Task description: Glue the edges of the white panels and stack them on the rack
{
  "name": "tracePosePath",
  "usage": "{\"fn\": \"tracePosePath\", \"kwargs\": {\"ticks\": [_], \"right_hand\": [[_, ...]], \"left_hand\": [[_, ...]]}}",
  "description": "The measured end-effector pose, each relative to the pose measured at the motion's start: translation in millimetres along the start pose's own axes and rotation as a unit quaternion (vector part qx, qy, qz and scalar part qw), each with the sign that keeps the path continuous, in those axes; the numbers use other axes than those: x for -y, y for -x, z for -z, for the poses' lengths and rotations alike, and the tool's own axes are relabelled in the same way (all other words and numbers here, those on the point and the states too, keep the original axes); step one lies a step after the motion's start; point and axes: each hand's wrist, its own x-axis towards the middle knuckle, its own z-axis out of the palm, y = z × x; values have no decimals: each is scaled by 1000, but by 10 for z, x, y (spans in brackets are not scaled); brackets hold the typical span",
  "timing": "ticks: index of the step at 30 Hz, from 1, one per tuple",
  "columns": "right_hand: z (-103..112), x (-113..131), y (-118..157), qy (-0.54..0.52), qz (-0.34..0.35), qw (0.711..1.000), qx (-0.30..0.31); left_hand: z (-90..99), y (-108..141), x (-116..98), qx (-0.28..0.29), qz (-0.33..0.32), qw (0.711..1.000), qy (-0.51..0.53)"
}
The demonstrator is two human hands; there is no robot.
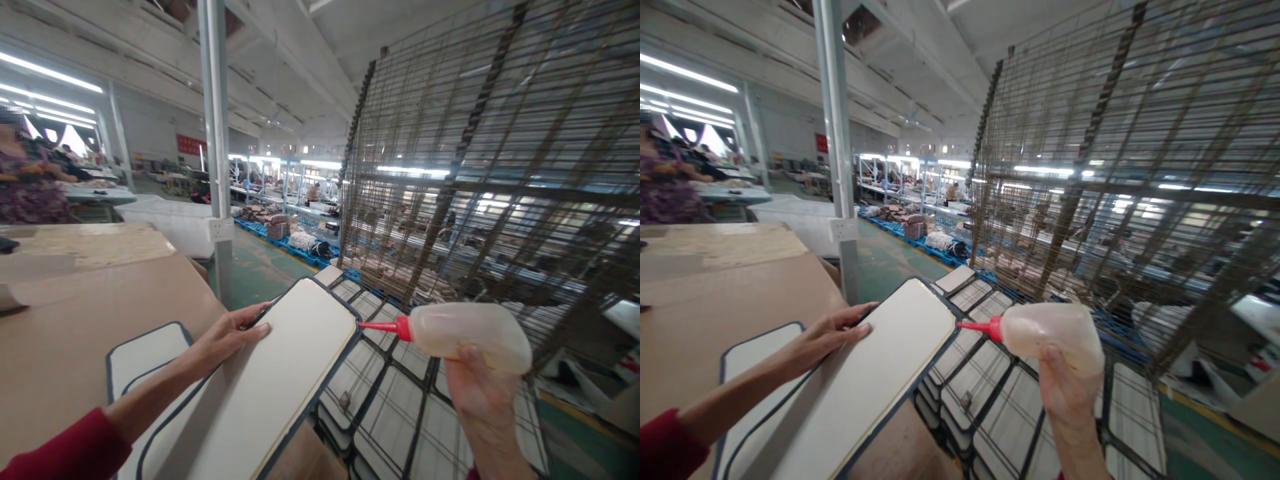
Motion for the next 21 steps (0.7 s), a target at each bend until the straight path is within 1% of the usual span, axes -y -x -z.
{"fn": "tracePosePath", "kwargs": {"ticks": [2,4,8,12,15,18,21], "right_hand": [[39,-20,46,6,-26,1000,9],[58,-35,69,12,-35,999,13],[8,-43,32,13,10,1000,-19],[-55,-64,38,20,15,999,-30],[-54,-99,134,50,1,998,-37],[-36,-138,255,77,-24,996,-38],[-35,-166,358,72,-36,996,-39]], "left_hand": [[8,9,12,3,-4,1000,4],[19,7,23,0,-3,1000,3],[32,-22,40,-7,-3,1000,5],[14,-42,70,-2,-18,1000,25],[-8,-57,107,6,-16,999,49],[-33,-90,138,-6,-15,998,59],[-67,-130,142,-17,-22,998,64]]}}
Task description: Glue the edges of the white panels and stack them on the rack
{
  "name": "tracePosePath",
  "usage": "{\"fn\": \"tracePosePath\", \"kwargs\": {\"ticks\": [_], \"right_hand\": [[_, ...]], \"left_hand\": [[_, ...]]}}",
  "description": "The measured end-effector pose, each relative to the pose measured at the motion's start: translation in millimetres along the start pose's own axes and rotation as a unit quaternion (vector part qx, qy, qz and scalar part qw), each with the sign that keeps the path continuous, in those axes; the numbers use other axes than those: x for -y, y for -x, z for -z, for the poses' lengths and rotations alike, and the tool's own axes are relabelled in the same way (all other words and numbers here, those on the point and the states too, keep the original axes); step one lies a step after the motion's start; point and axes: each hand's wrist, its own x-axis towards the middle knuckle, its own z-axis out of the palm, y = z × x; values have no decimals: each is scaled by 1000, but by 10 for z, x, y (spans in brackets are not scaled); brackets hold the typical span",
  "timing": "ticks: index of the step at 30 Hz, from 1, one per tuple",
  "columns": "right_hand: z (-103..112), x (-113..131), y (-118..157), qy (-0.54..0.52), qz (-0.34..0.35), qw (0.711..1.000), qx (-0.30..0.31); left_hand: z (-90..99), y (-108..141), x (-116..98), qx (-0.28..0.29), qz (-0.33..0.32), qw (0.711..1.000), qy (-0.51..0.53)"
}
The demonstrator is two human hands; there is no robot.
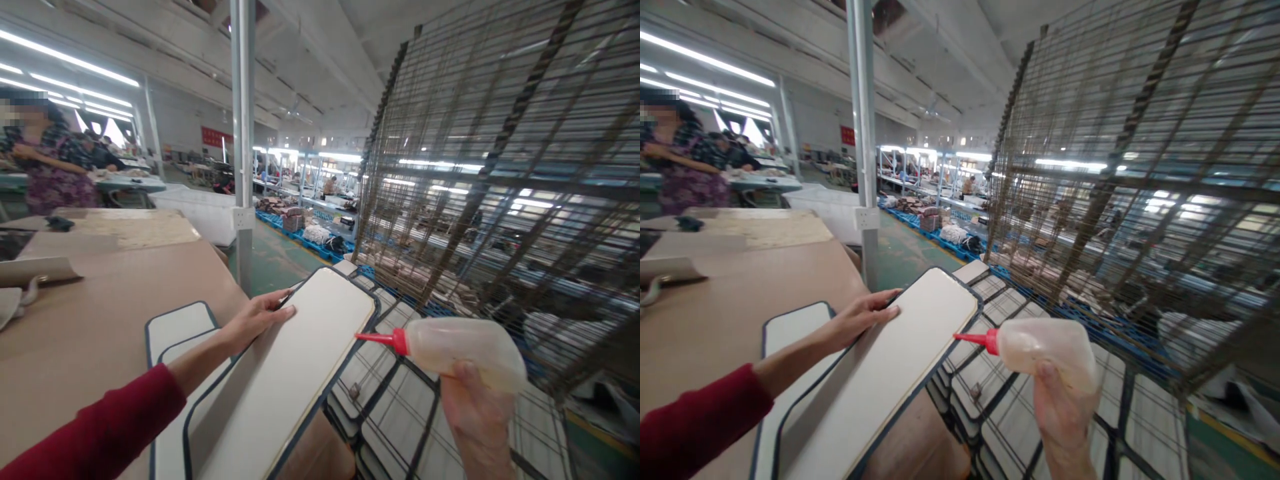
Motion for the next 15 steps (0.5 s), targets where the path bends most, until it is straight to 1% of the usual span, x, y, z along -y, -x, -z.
{"fn": "tracePosePath", "kwargs": {"ticks": [3,7,11,15], "right_hand": [[-16,-9,80,0,-15,1000,-4],[-63,11,156,-27,-36,999,20],[-103,25,221,-30,-39,998,32],[-65,2,284,-16,-40,998,41]], "left_hand": [[-42,-34,-10,-5,5,1000,13],[-84,-83,-24,-41,25,999,26],[-114,-121,-42,-54,39,997,42],[-130,-146,-53,-82,47,995,35]]}}
